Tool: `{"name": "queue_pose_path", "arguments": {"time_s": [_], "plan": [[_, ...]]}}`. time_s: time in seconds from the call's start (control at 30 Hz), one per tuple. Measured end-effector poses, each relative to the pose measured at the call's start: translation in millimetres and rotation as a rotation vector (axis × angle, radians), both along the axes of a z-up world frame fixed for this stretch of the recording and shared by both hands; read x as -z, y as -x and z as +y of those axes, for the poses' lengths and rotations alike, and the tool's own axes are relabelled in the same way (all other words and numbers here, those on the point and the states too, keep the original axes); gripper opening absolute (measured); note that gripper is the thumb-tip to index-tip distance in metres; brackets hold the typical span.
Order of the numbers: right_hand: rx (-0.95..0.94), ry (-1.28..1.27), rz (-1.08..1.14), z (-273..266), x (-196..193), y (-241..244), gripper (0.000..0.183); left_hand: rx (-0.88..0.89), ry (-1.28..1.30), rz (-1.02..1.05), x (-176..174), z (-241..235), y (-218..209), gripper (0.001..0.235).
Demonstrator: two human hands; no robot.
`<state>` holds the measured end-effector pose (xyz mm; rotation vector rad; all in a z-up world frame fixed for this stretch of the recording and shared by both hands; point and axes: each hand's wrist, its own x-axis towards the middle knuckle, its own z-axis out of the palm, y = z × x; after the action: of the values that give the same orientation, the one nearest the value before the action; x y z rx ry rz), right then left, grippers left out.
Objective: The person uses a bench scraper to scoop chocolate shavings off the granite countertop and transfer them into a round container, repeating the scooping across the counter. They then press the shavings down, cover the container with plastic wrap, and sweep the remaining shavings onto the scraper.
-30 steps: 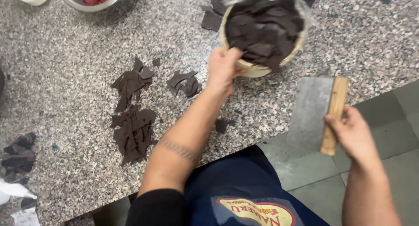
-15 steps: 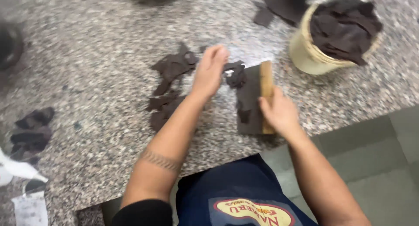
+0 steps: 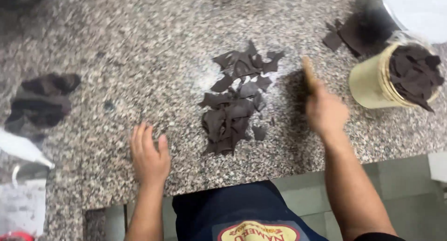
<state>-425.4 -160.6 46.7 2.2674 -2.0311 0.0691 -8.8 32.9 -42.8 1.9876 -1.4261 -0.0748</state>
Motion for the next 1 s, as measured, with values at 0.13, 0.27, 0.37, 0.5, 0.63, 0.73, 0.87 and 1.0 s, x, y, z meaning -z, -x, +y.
{"name": "queue_pose_path", "arguments": {"time_s": [0.13,0.27,0.37,0.5,0.63,0.73,0.87,1.0], "plan": [[-0.151,-0.07,-0.08,-21,-25,-40,0.041,-0.055,0.046,0.067,1,-10,-4,0.044],[-0.144,-0.03,-0.056,-117,-9,-16,0.045,-0.082,0.037,0.046,1,-12,-3,0.046],[-0.238,-0.003,-0.071,-166,14,-35,0.046,-0.096,0.061,0.059,-1,-11,-1,0.045],[-0.655,-0.143,-0.238,-123,-11,-125,0.036,-0.077,0.109,0.063,2,-9,-1,0.042],[-0.83,-0.164,-0.139,-77,-27,-144,0.033,-0.079,0.102,0.039,2,-10,-2,0.043],[-1.029,-0.107,-0.015,-61,-48,-126,0.032,-0.072,0.101,0.029,6,-9,-1,0.044],[-0.694,-0.375,-0.194,-61,-79,-70,0.037,-0.081,0.056,0.013,8,-9,-1,0.048],[-0.148,-0.506,-0.709,-69,-56,37,0.042,-0.069,-0.147,-0.008,14,-10,-3,0.066]]}}
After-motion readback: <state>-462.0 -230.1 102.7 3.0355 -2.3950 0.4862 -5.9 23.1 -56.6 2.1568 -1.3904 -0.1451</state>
